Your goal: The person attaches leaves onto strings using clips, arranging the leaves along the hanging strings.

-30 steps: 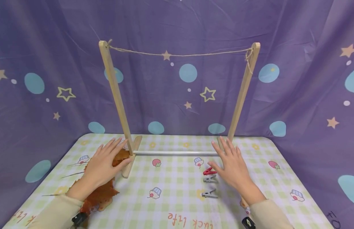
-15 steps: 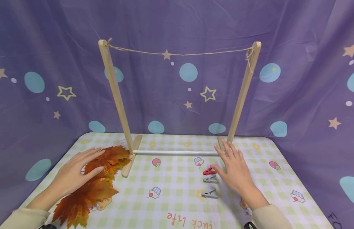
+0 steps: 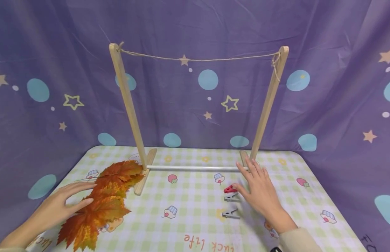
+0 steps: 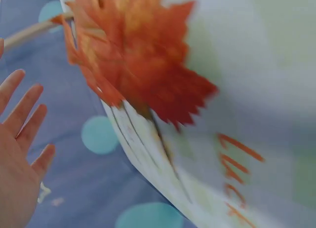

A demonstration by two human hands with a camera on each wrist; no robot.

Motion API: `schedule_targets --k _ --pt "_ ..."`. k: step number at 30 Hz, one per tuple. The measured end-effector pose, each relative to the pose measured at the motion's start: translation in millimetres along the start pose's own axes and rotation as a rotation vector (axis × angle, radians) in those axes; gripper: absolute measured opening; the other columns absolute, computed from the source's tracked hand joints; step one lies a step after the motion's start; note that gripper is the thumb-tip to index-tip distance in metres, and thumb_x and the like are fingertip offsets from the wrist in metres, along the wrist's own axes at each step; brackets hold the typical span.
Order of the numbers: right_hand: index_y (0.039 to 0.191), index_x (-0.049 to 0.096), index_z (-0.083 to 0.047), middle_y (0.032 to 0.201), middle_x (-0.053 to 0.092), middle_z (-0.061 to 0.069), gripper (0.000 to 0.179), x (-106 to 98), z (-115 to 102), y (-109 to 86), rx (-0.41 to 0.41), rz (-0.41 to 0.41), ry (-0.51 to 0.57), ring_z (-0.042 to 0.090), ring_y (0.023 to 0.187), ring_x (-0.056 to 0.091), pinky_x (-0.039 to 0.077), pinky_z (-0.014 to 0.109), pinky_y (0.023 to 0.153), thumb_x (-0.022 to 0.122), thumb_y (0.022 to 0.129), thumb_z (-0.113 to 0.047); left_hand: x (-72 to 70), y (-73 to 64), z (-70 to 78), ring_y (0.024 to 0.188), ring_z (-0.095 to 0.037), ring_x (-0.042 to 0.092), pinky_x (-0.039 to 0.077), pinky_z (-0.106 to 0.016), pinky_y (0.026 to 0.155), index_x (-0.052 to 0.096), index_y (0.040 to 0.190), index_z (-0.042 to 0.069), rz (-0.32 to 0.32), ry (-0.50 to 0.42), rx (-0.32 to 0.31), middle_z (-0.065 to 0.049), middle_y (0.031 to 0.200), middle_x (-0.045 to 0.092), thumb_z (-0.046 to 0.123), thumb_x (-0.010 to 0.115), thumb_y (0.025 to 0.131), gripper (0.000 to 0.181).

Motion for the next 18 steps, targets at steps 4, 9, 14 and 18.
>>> schedule_targets --k 4,9,14,18 --pt "0.154 0.038 -0.021 0.162 0.023 0.010 0.070 1.2 -0.4 -1.4 0.001 -0.003 -0.001 0.042 0.143 0.026 0.021 0.067 0.109 0.065 0.094 -0.044 1.2 -9.8 -24.1 0.122 -0.048 0.050 0.043 -0.068 0.083 0.063 0.134 0.022 -0.060 0.001 -0.099 -0.015 0.135 0.058 0.050 0.066 0.092 0.051" --pt "0.156 0.035 -0.024 0.161 0.025 0.011 0.074 3.9 0.3 -4.6 0.000 -0.012 0.000 0.041 0.142 0.028 0.021 0.065 0.110 0.067 0.093 -0.044 6.2 -23.4 -52.2 0.122 -0.052 0.046 0.043 -0.069 0.077 0.060 0.137 0.020 -0.137 -0.011 -0.173 -0.021 0.138 0.054 0.054 0.066 0.091 0.057" --pt "0.154 0.038 -0.024 0.159 0.031 0.012 0.074 4.0 0.1 -7.1 -0.021 -0.003 0.014 0.041 0.140 0.032 0.021 0.059 0.114 0.069 0.091 -0.047 9.9 -32.3 -76.7 0.123 -0.056 0.043 0.045 -0.067 0.075 0.055 0.142 0.014 -0.197 -0.080 -0.210 -0.026 0.142 0.049 0.049 0.066 0.093 0.061" --pt "0.153 0.041 -0.023 0.157 0.035 0.012 0.074 4.5 -1.5 -8.5 -0.083 -0.001 0.023 0.039 0.140 0.035 0.019 0.052 0.117 0.070 0.089 -0.049 11.2 -35.7 -92.3 0.124 -0.059 0.041 0.047 -0.063 0.074 0.054 0.142 0.009 -0.235 -0.129 -0.223 -0.029 0.142 0.047 0.044 0.066 0.095 0.060"
Point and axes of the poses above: each hand's wrist, its own y-axis towards the middle knuckle, its own x-axis out of the palm, z = x × y, the point moved 7 cm from there along y, towards the middle knuckle
